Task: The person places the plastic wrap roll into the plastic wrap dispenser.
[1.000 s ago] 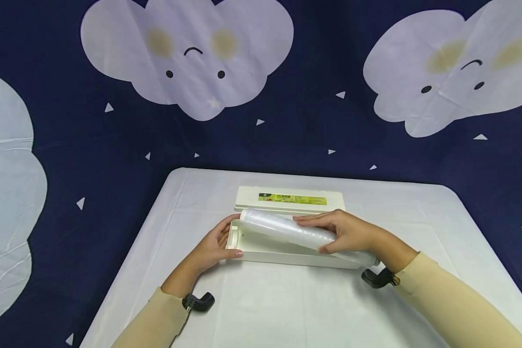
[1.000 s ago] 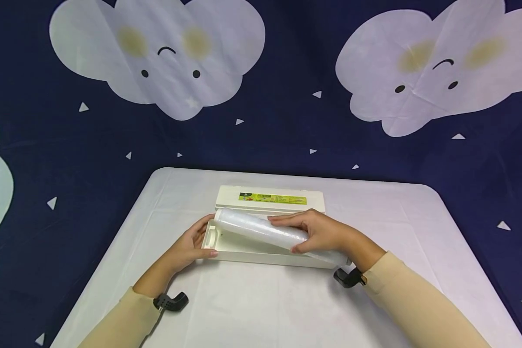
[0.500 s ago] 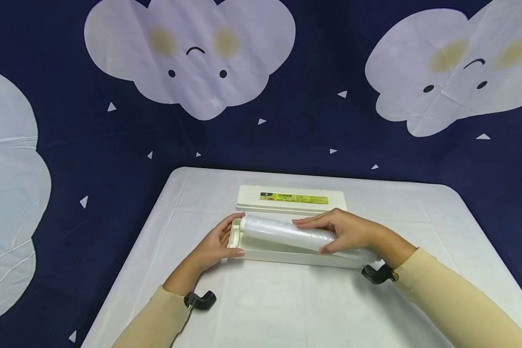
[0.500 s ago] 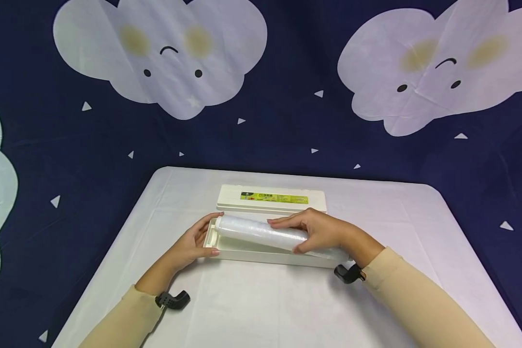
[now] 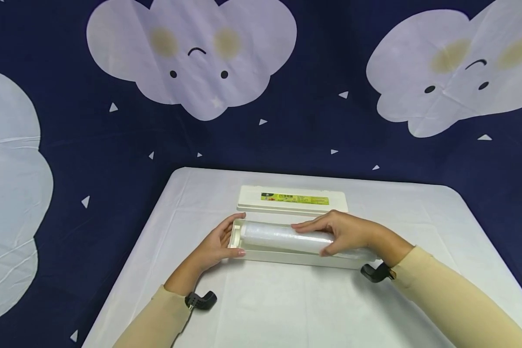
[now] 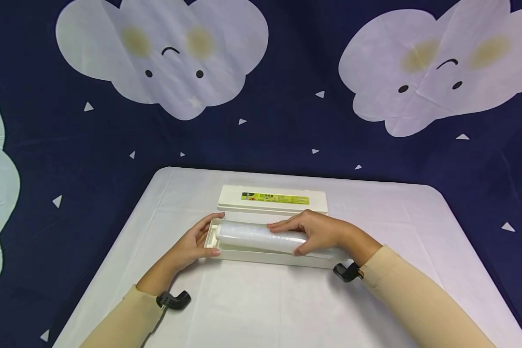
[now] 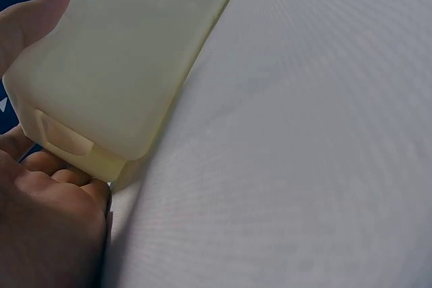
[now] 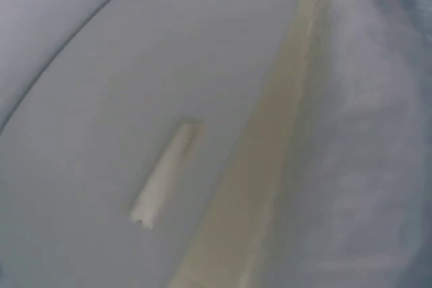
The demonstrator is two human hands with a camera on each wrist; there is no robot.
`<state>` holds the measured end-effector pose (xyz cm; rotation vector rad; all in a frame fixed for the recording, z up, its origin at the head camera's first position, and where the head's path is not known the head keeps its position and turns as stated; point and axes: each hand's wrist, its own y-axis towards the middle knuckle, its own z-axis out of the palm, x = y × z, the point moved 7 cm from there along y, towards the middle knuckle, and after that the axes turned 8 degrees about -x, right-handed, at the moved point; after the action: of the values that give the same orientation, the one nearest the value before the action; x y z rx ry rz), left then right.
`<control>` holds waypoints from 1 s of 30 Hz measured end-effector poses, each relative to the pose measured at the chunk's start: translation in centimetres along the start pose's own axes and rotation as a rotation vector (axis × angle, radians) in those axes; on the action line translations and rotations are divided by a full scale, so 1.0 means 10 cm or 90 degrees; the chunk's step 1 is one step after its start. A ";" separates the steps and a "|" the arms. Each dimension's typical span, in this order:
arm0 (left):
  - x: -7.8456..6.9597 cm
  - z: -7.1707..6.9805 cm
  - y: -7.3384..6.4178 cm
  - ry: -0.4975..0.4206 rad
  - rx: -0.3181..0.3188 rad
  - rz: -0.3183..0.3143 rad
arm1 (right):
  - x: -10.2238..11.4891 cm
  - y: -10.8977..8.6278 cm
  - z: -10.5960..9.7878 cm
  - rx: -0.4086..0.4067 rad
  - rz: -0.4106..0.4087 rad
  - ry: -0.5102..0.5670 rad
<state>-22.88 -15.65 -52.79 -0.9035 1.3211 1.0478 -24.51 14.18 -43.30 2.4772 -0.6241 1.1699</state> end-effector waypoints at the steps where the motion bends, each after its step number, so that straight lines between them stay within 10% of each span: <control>1: 0.00 0.00 0.00 0.001 0.001 0.000 | 0.00 0.01 0.00 0.002 0.002 -0.002; 30: 0.01 -0.01 0.00 0.003 0.004 -0.001 | -0.05 0.22 0.07 0.043 0.029 0.008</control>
<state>-22.91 -15.73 -52.94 -0.9022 1.3261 1.0401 -25.45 12.13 -43.87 2.5215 -0.6516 1.2423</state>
